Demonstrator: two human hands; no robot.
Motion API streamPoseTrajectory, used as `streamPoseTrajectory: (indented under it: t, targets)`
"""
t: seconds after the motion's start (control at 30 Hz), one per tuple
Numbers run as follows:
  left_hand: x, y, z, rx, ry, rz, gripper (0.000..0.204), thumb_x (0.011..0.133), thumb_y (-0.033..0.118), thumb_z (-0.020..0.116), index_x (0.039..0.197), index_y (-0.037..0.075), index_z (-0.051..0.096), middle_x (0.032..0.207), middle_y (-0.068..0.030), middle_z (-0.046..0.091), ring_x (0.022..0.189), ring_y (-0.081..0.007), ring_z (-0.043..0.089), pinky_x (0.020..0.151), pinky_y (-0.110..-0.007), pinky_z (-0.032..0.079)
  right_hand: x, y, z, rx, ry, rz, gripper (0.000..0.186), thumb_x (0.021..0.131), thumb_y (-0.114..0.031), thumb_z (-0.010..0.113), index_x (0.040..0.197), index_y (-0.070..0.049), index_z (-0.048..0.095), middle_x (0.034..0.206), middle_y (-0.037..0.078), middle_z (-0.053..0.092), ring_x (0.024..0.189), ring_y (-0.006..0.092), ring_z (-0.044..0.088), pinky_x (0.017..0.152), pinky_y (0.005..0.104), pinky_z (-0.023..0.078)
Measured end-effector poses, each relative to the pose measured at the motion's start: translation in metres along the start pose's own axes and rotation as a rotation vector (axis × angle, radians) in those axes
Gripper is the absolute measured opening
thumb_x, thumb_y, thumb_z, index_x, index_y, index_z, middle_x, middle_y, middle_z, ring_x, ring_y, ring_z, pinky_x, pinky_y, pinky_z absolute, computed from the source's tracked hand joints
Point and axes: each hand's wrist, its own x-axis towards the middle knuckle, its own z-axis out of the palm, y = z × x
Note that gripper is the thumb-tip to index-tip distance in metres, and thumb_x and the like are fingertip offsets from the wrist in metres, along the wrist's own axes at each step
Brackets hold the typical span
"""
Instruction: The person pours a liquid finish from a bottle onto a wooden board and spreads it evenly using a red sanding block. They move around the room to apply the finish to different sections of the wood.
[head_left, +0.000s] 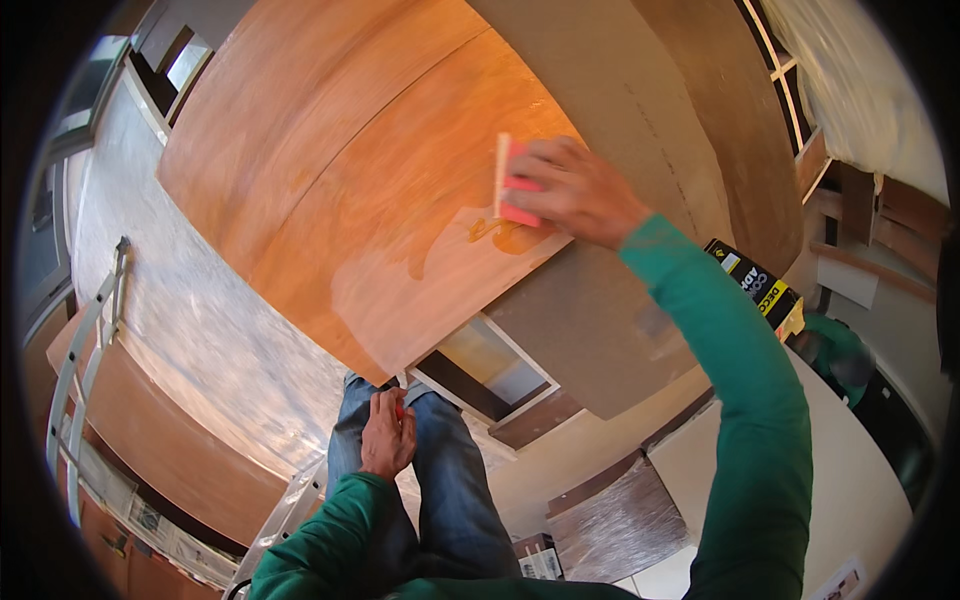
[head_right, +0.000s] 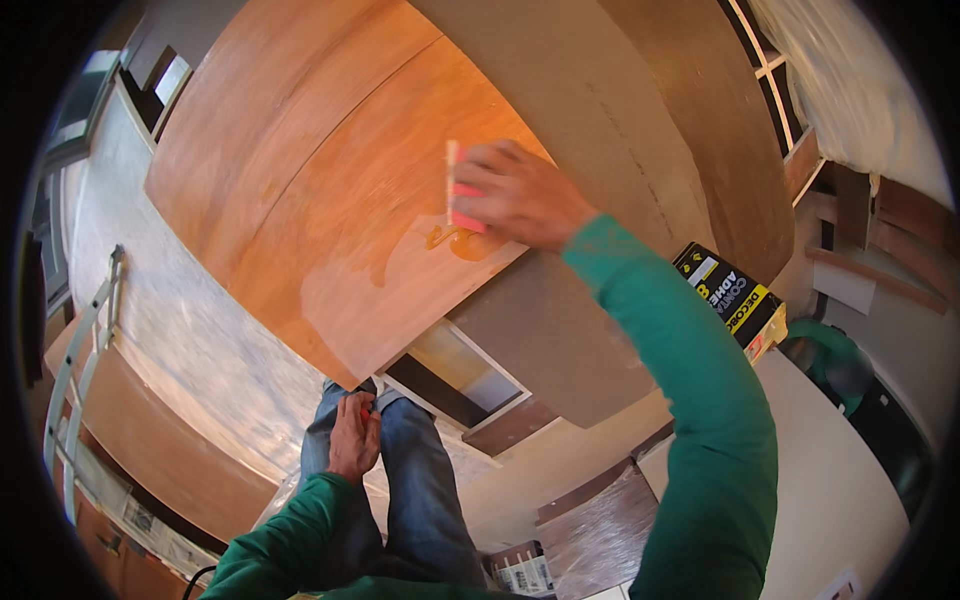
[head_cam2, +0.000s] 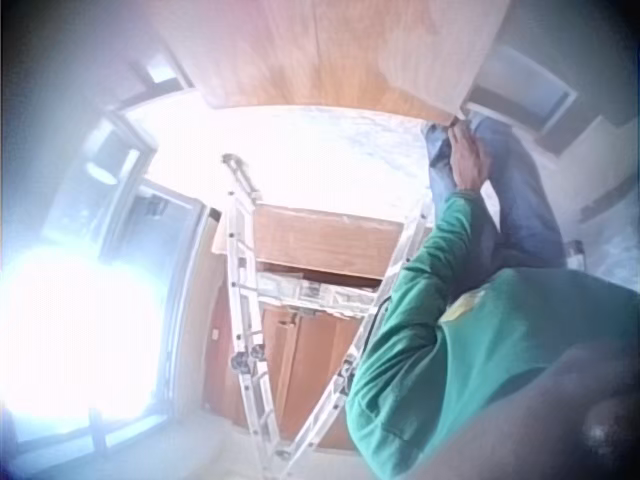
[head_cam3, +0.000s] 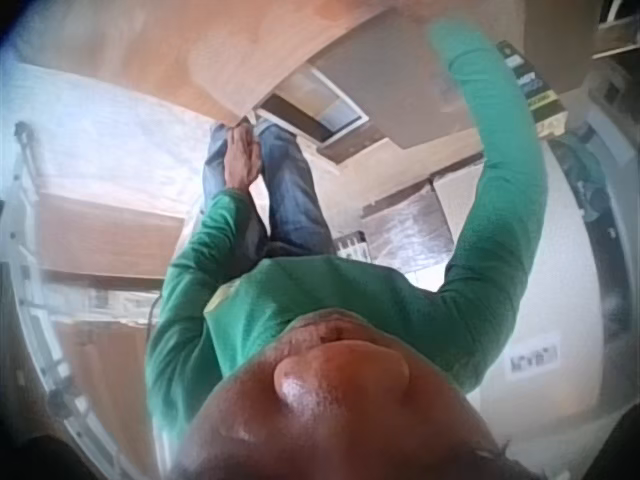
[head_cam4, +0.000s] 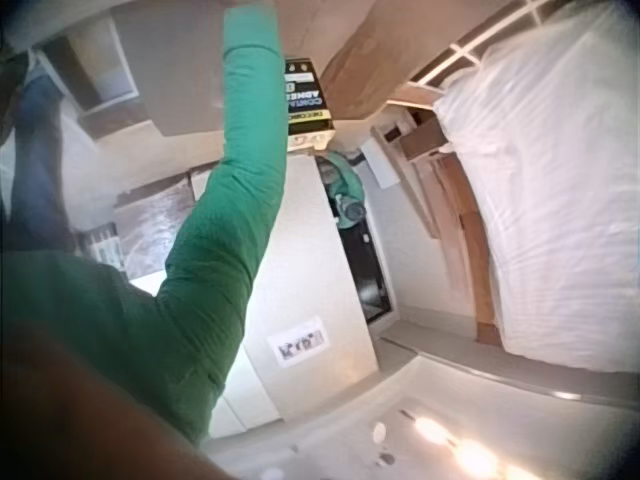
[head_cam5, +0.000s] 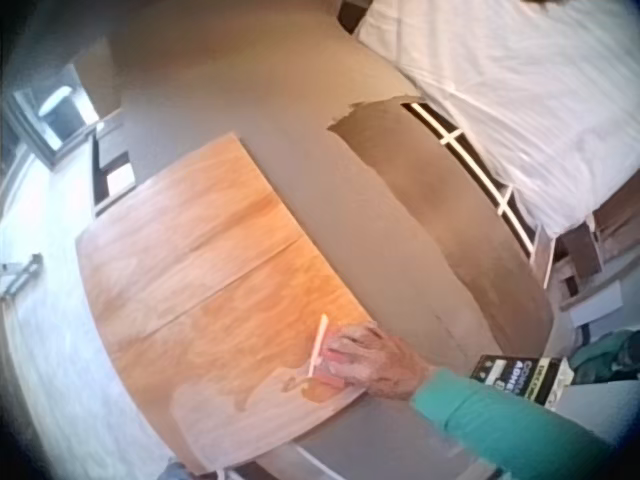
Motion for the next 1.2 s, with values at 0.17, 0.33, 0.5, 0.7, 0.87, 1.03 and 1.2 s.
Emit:
streamPoseTrajectory:
  t: [0.17,0.33,0.5,0.7,0.87,1.03,1.2]
  targets:
    - [-0.001,-0.008,0.009,0.002,0.014,-0.011,0.033,0.097,0.009,0.060,0.129,0.004,0.053,0.114,-0.0219,0.058,0.105,-0.0417,0.061,0.090,-0.048,0.052,0.017,0.025,0.017,-0.091,-0.068,-0.002,0.017,0.086,-0.015,0.070,0.103,-0.016,0.070,0.124,0.002,0.060,0.127,0.0270,0.053,0.100,0.0399,0.054]
    - [-0.004,0.000,0.008,-0.044,0.011,-0.078,0.034,0.098,0.010,0.059,0.130,0.002,0.053,0.114,-0.0225,0.058,0.104,-0.0412,0.061,0.091,-0.048,0.051,-0.036,0.035,0.002,-0.126,-0.153,0.170,0.025,0.086,-0.012,0.071,0.110,-0.018,0.072,0.126,0.005,0.059,0.128,0.0289,0.052,0.100,0.0405,0.055]
    - [-0.004,-0.005,0.011,-0.051,0.035,-0.033,0.034,0.097,0.009,0.059,0.130,0.002,0.053,0.113,-0.0225,0.057,0.103,-0.0412,0.060,0.092,-0.047,0.051,-0.111,0.036,-0.011,-0.209,-0.161,0.371,0.044,0.080,-0.002,0.074,0.119,-0.022,0.075,0.126,0.006,0.058,0.125,0.0308,0.053,0.099,0.0413,0.056]
    - [-0.002,-0.002,0.010,-0.044,0.003,-0.018,0.033,0.098,0.009,0.058,0.130,0.001,0.052,0.112,-0.0227,0.056,0.103,-0.0414,0.059,0.092,-0.047,0.050,-0.150,0.016,-0.015,-0.205,-0.143,0.458,0.045,0.079,0.003,0.073,0.117,-0.019,0.076,0.124,0.006,0.059,0.122,0.0318,0.053,0.097,0.0421,0.055]
    - [-0.004,-0.008,0.010,-0.052,-0.006,-0.024,0.033,0.098,0.009,0.057,0.129,0.001,0.052,0.112,-0.0225,0.056,0.103,-0.0414,0.059,0.092,-0.048,0.050,-0.167,-0.021,-0.027,-0.215,-0.136,0.589,0.053,0.078,0.007,0.069,0.124,-0.019,0.074,0.121,0.007,0.059,0.117,0.0313,0.056,0.097,0.0418,0.054]
    - [-0.006,-0.010,0.008,-0.037,-0.013,-0.003,0.033,0.098,0.009,0.057,0.130,0.001,0.052,0.113,-0.0229,0.057,0.104,-0.0417,0.060,0.092,-0.048,0.051,-0.149,-0.060,-0.028,-0.176,0.066,0.738,0.063,0.078,0.009,0.067,0.134,-0.021,0.071,0.117,0.009,0.060,0.109,0.0318,0.059,0.095,0.0407,0.055]
    - [-0.005,-0.007,0.005,-0.012,-0.036,-0.009,0.034,0.098,0.009,0.057,0.131,0.002,0.052,0.114,-0.0232,0.057,0.104,-0.0418,0.061,0.092,-0.048,0.052,-0.122,-0.077,0.024,-0.085,0.252,0.811,0.058,0.084,0.008,0.066,0.138,-0.015,0.068,0.114,0.010,0.060,0.104,0.0308,0.060,0.090,0.0391,0.056]
